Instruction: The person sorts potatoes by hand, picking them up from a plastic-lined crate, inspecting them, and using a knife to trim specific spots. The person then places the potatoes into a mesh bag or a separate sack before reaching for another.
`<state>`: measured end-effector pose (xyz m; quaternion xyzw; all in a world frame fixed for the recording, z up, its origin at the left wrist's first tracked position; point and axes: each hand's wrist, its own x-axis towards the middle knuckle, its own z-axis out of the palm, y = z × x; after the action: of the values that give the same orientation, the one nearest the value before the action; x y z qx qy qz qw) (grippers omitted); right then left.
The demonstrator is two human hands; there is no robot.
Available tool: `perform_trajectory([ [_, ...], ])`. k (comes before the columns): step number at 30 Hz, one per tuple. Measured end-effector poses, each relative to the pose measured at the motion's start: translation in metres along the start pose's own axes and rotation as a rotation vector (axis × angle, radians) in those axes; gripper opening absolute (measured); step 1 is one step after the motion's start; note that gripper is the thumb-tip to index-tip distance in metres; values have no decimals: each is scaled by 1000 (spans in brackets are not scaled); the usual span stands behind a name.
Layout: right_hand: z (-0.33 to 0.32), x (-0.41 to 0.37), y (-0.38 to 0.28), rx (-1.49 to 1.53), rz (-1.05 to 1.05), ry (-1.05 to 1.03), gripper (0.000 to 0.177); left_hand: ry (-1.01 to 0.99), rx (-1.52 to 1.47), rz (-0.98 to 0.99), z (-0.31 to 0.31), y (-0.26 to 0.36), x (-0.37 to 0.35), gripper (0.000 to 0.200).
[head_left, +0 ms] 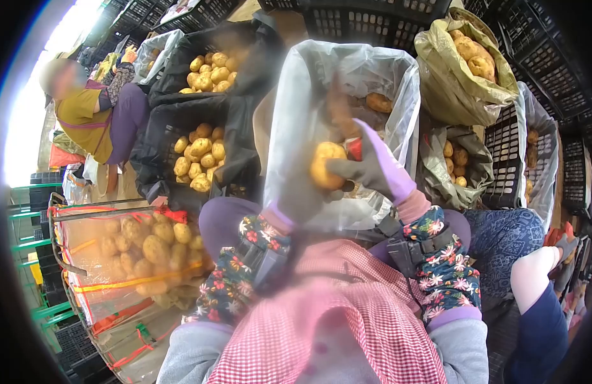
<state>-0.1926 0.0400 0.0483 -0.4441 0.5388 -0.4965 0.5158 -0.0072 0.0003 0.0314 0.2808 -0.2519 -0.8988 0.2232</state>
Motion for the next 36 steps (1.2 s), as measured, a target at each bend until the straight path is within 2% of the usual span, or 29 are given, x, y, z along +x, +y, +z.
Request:
perform_trajectory([
  [1,-1,-2,3,-138,27,-52,55,35,232,49,-1,-2,-1,55],
  [2,-1,4,18,-49,-19,-27,54,66,464,96,-3,-5,-4,54],
  [4,-12,10,11,139,199,59,58,95,419,76,5,-4,-5,54],
  [5,-14,10,8,234,306,101,60,97,145,4,11,-2,-4,54],
  [6,-11,9,6,235,242,99,56,99,-130,-66,17,0,-4,54],
  [9,2,-3,0,-342,-164,18,49,264,30,-19,24,-2,2,54],
  [11,1,0,16,-27,64,75,44,234,343,96,2,-15,2,54],
  [13,-11,9,18,361,281,100,45,197,468,176,6,-15,3,54],
  [16,-16,6,16,363,270,123,41,215,272,156,15,-9,-3,56],
  [18,-14,4,2,330,256,106,41,240,12,19,12,-1,-1,57],
  [21,-11,4,3,385,262,87,43,274,232,92,-3,-5,3,57],
  [24,-10,4,1,365,270,76,47,322,152,95,-9,-9,7,56],
  [27,0,13,7,188,37,-168,54,291,135,57,-9,-7,3,56],
  [30,2,-3,-11,310,145,-285,61,158,76,-64,-2,1,-5,56],
  [31,1,-4,-14,339,191,-335,62,210,149,-39,6,3,-6,56],
  [33,3,3,23,71,-10,-204,58,315,292,12,23,4,-8,55],
  [34,5,5,29,-93,-87,-159,55,275,401,63,22,2,-8,56],
  [36,7,3,32,-135,-17,-66,47,225,552,129,19,-3,-11,55],
])
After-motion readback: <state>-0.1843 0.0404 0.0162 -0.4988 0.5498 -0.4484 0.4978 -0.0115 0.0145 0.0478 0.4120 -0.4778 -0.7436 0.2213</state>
